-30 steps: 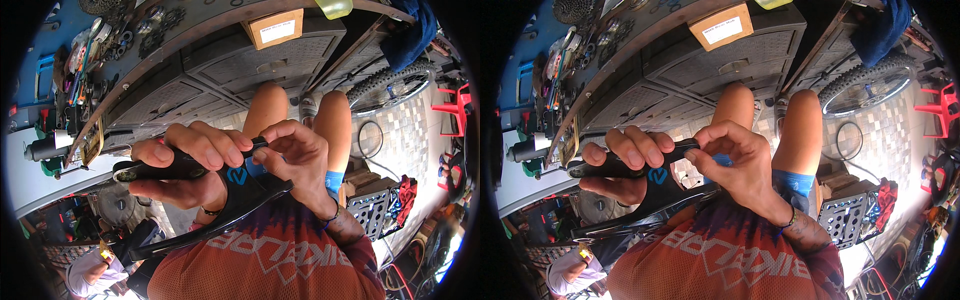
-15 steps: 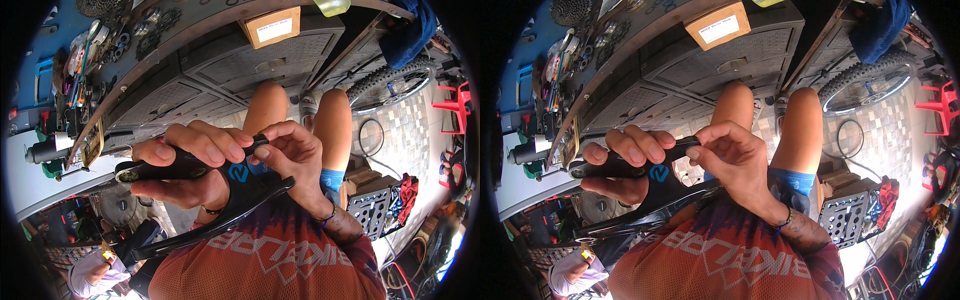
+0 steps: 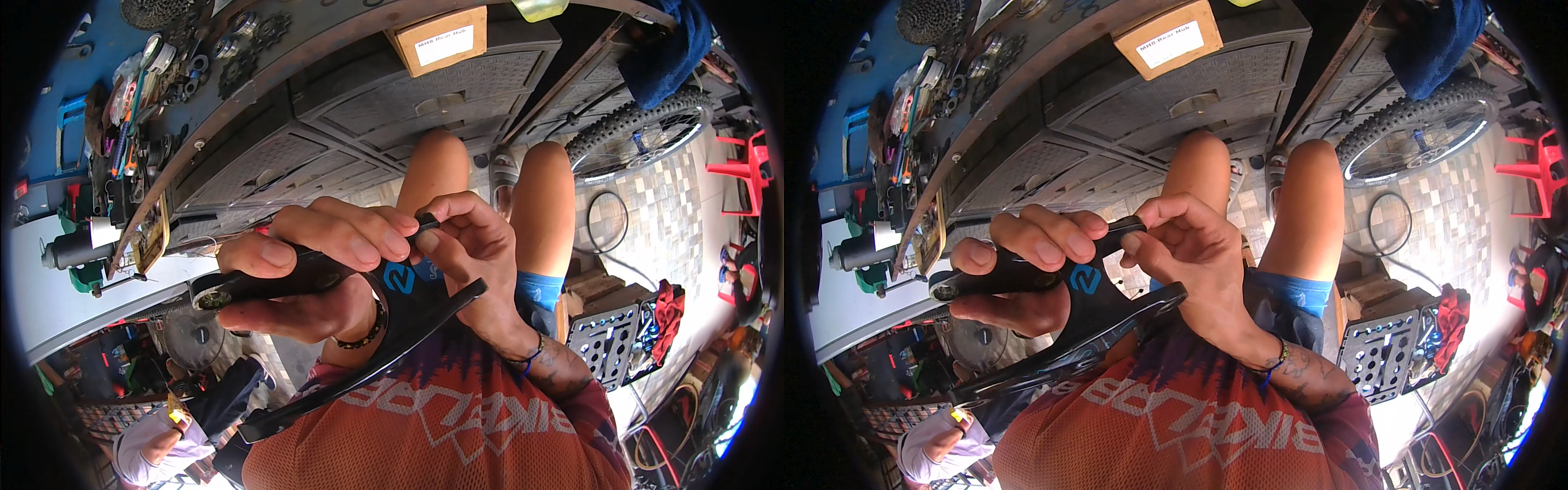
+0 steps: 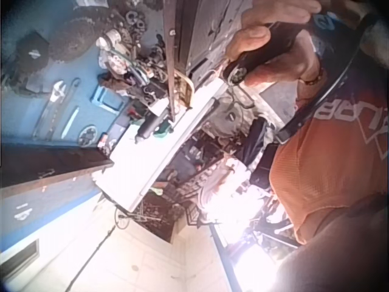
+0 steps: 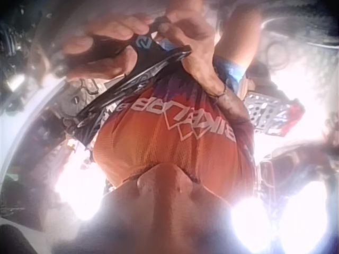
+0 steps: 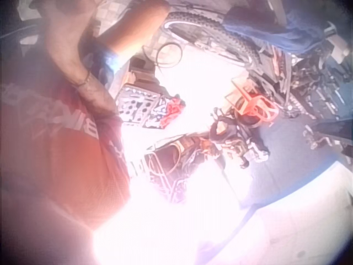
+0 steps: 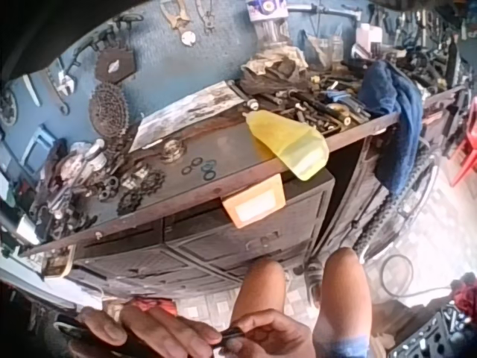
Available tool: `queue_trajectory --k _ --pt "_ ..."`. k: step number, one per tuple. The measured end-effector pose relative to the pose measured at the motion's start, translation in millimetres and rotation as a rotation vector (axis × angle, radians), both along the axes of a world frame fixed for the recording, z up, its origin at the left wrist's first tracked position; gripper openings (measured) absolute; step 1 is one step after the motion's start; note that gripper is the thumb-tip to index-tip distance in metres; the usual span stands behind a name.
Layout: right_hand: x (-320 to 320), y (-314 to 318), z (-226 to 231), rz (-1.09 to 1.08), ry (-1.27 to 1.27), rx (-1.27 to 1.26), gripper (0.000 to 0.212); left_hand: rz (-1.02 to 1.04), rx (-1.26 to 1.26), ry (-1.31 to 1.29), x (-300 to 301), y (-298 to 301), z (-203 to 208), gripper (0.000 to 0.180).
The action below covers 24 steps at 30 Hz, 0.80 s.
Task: The person assembles a bicycle crankset by inserting bearings and seals into the crank arms. They handle small rings and bearings, placing them into the crank arm holes and rotating the crank to check fit.
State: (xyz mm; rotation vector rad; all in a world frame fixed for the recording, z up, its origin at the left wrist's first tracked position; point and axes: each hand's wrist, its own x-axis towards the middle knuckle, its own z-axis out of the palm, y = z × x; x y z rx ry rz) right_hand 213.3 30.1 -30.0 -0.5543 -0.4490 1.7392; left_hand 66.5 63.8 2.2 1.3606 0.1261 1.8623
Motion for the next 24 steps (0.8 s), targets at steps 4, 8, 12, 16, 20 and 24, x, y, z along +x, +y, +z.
queue_trajectory --k 4,8,12,16,20,24 --pt "-0.5 -3.4 -0.7 -0.02 -0.005 0.039 0.024 0.035 -0.005 -0.067 6.1 -1.7 -0.2 0.07" --pt "1.1 -5.5 3.4 -0.019 -0.008 0.033 0.025 0.045 -0.007 -0.079 5.6 -2.2 -0.2 0.07" --pt "-0.2 -6.1 4.4 -0.04 -0.007 0.041 0.025 0.044 -0.006 -0.071 5.3 -1.9 1.1 0.07" --pt "-1.3 -7.2 4.0 -0.051 -0.031 0.053 0.026 0.047 -0.015 -0.085 6.1 -3.6 0.7 0.069" --pt "-2.6 -6.9 4.8 -0.063 -0.048 0.039 0.026 0.035 -0.013 -0.086 6.0 -1.9 1.3 0.069" --pt "-4.6 -6.5 8.9 -0.063 -0.041 -0.018 0.024 0.02 -0.029 -0.085 4.3 -2.5 1.0 0.069"
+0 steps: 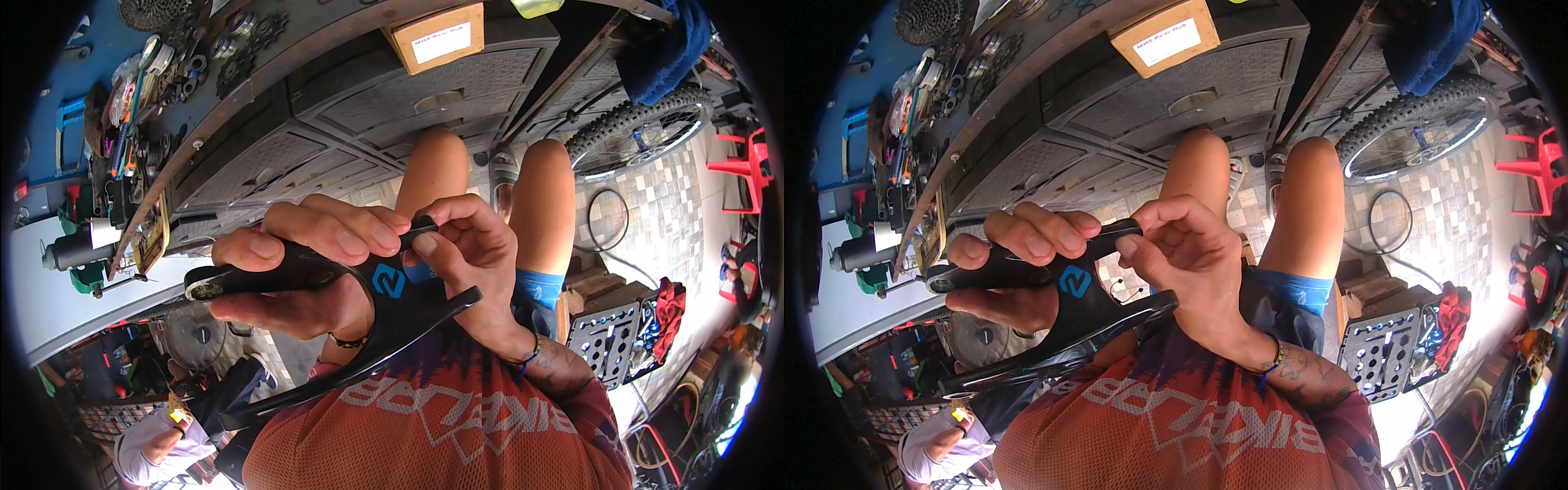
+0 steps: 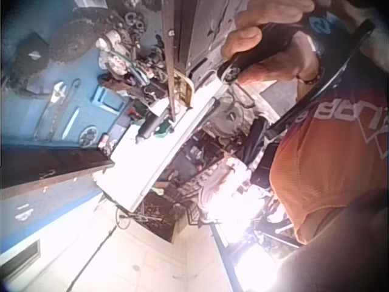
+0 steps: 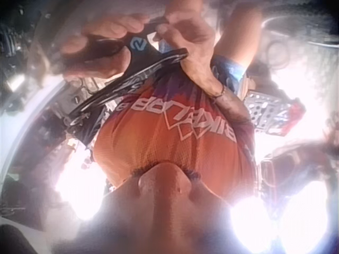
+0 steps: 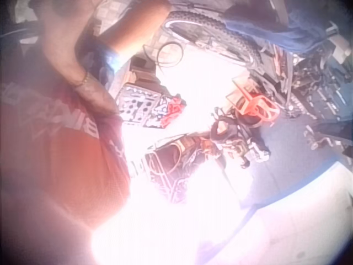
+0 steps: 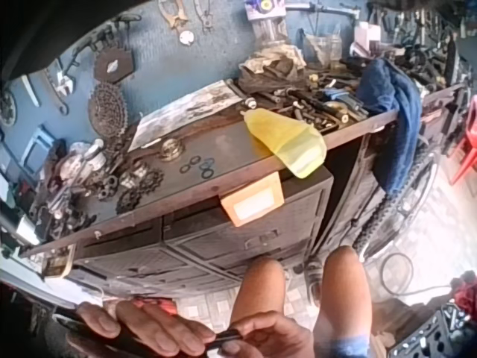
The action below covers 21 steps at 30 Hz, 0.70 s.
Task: The person assembles a bicycle crankset by inserting bearings and seals into the crank arms. They handle small rings and bearings, placing them into the crank arm holes and rotating the crank to check fit.
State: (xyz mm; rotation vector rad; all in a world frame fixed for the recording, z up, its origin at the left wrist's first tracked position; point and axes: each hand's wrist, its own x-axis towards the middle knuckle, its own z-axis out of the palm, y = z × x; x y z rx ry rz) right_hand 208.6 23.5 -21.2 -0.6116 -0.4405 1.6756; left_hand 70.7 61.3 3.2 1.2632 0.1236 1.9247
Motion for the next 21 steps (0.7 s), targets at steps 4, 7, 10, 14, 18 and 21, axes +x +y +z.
queue_trajectory --k 4,7,10,14,18,21 --pt "-2.6 0.6 2.4 -0.019 0.051 -0.001 0.024 0.005 0.026 0.047 1.9 2.5 1.7 0.07" --pt "-8.1 0.6 3.3 -0.051 0.097 0.002 0.024 0.013 -0.017 0.033 2.8 0.6 4.9 0.069" --pt "-6.1 -3.0 -0.7 -0.018 0.004 0.009 0.025 -0.021 -0.11 -0.04 -5.1 -7.5 -3.7 0.067" --pt "-6.9 -5.7 4.7 -0.027 0.023 0.05 0.024 -0.066 -0.138 -0.202 1.1 -6.7 -4.6 0.065" --pt "-9.9 -2.4 14.9 -0.084 0.002 0.054 0.027 -0.193 -0.306 -0.227 -6.4 -8.5 -4.9 0.053" --pt "-9.3 -0.1 16.8 -0.078 -0.083 0.067 0.026 -0.005 -0.455 -0.294 11.9 -9.7 4.0 0.037"
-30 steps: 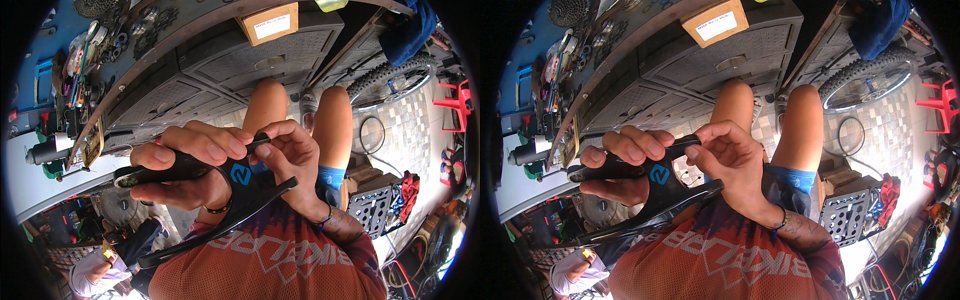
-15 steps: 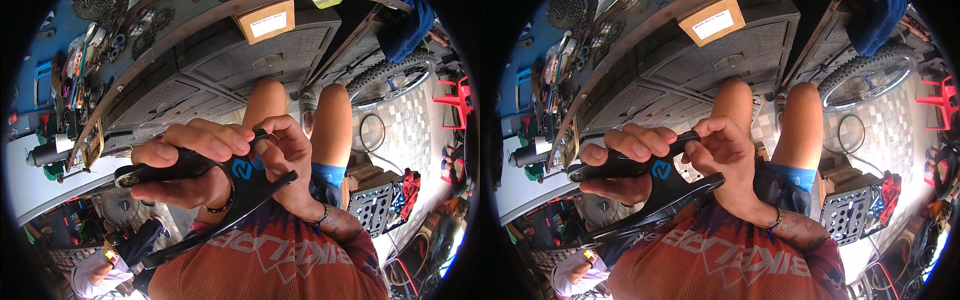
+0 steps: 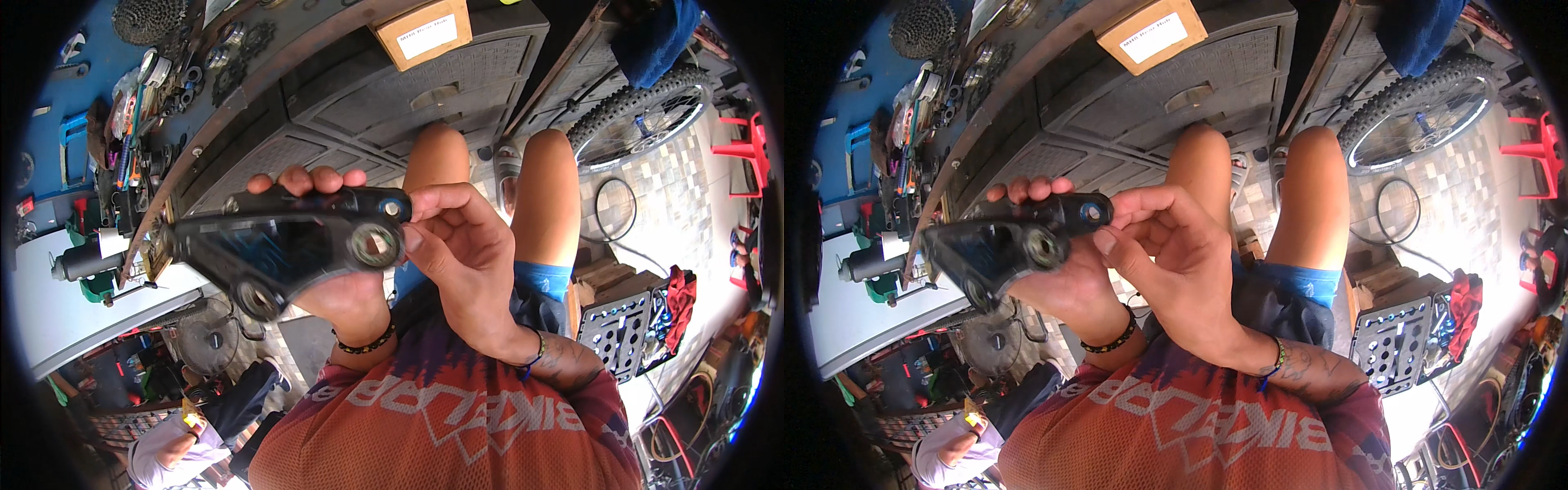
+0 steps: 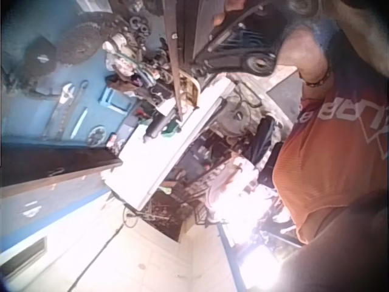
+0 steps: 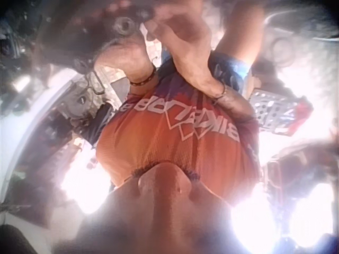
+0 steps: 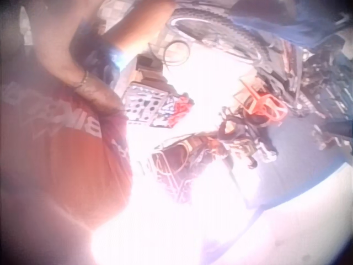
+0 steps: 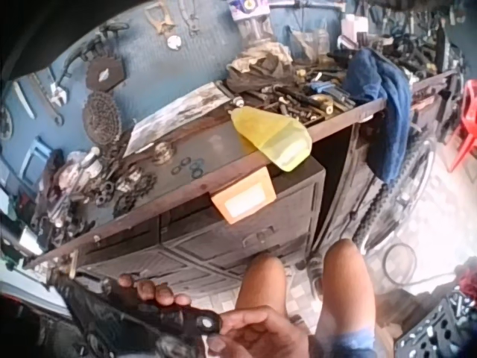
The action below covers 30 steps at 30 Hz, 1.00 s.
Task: The person assembles a bicycle crankset by inserting bearings and seals into the crank arms. They handle small rings and bearings, placing them into the crank arm holes and rotating the crank to check fit.
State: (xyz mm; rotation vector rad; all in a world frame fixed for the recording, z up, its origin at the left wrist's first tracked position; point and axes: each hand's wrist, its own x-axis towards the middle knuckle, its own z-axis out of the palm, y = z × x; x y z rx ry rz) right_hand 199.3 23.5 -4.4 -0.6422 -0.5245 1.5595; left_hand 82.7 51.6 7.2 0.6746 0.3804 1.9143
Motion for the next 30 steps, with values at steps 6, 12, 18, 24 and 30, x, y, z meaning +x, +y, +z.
queue_trajectory --k 6,12,18,24,30 --pt "6.5 0.9 -3.6 0.065 0.109 -0.003 0.024 0.04 -0.202 -0.07 1.4 3.6 2.7 0.026" --pt "6.5 3.5 2.9 0.045 0.1 -0.042 0.019 0.057 -0.207 -0.043 5.1 3.1 3.9 0.027" --pt "0.9 4.9 3.9 -0.028 0.131 -0.032 0.017 0.046 0.079 0.094 10.6 -2.2 -5.1 0.044" --pt "-1.0 0.0 11.1 -0.057 0.149 -0.009 0.018 -0.031 0.374 0.157 -1.9 -12.1 -13.1 0.058" --pt "0.1 -7.9 13.8 -0.011 0.284 -0.091 0.019 0.152 0.441 0.267 6.8 -12.0 -10.5 0.06"
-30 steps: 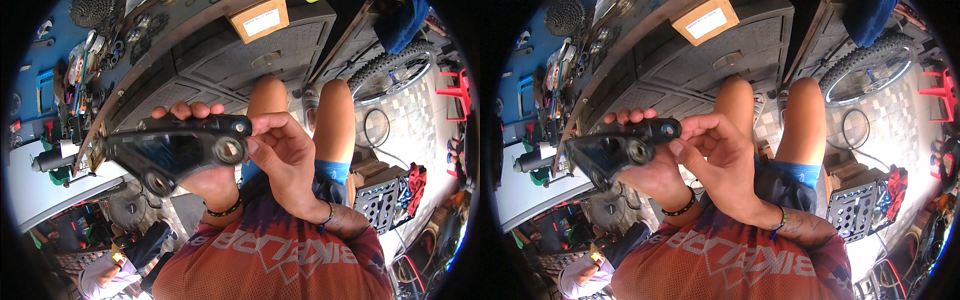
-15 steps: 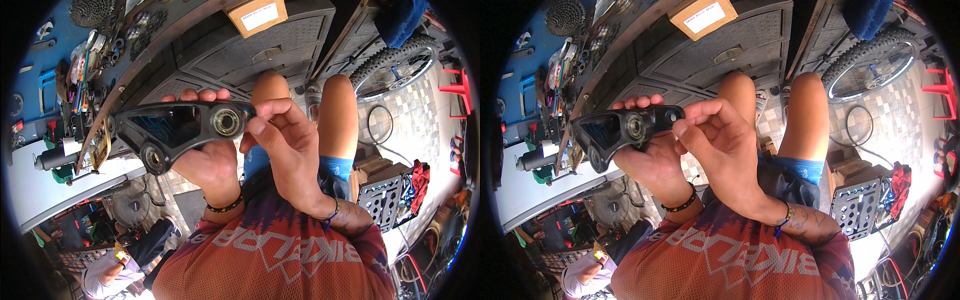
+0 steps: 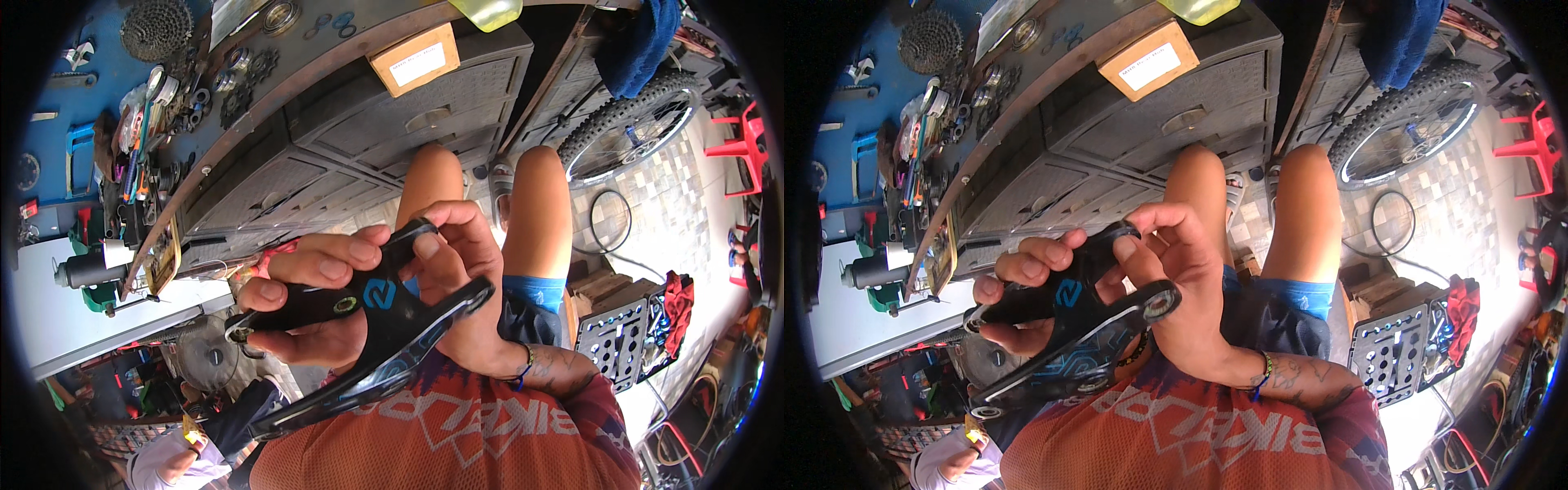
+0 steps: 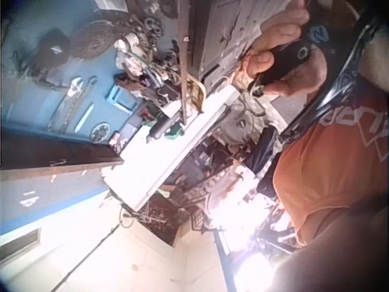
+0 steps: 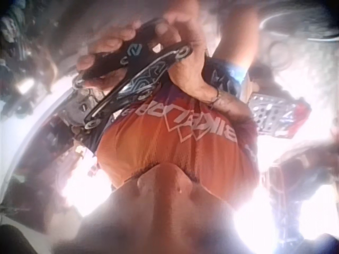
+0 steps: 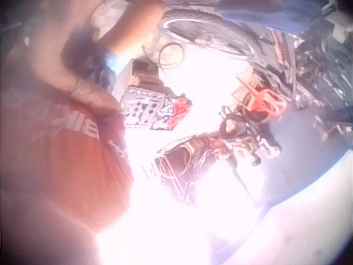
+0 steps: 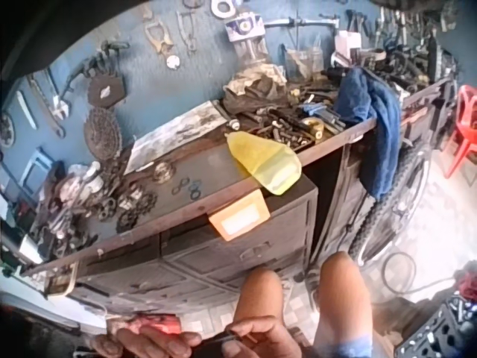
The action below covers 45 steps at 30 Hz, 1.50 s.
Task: The person assembles a bicycle crankset by inserting bearings and seals into the crank arms. They handle small rings and bearings, placing them into the crank arm holes and rotating the crank to check fit.
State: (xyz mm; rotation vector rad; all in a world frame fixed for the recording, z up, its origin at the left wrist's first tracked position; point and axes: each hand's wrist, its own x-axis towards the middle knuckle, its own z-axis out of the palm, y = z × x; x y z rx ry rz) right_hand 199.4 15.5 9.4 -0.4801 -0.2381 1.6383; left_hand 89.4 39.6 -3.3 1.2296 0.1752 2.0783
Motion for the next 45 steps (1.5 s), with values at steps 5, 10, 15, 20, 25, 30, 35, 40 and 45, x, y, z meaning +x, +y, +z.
queue_trajectory --k 5,10,15,20,25,30,35,40,45 --pt "0.0 -4.4 3.6 0.051 0.025 -0.044 0.016 0.108 0.024 0.011 5.7 -3.7 4.5 0.063" --pt "-5.8 -4.7 2.9 0.038 0.144 -0.106 0.016 0.135 0.051 0.037 9.7 -1.5 7.7 0.063" --pt "-5.8 -1.7 3.3 0.05 0.102 -0.088 0.015 0.183 0.027 0.087 4.7 -1.1 8.8 0.063" --pt "0.0 -6.7 -7.9 0.061 -0.026 0.074 0.02 0.16 -0.09 -0.093 -0.2 -8.0 7.6 0.061" --pt "2.0 -3.9 -5.9 0.072 -0.024 0.066 0.022 0.15 -0.098 -0.085 -2.1 -7.0 8.7 0.061" --pt "3.1 -3.6 1.3 0.087 -0.021 0.045 0.023 0.115 -0.076 -0.106 -1.1 -7.3 7.7 0.061" --pt "3.5 -3.2 -7.0 0.09 -0.04 0.081 0.023 0.086 -0.056 -0.1 -1.8 -7.2 7.4 0.06" --pt "4.3 -2.6 -4.8 0.048 -0.064 0.119 0.025 -0.126 -0.061 -0.013 -21.5 -5.5 2.3 0.056" --pt "-0.2 0.9 -6.4 -0.1 -0.207 0.216 0.03 -0.278 -0.264 -0.205 -12.1 0.1 22.0 0.053"
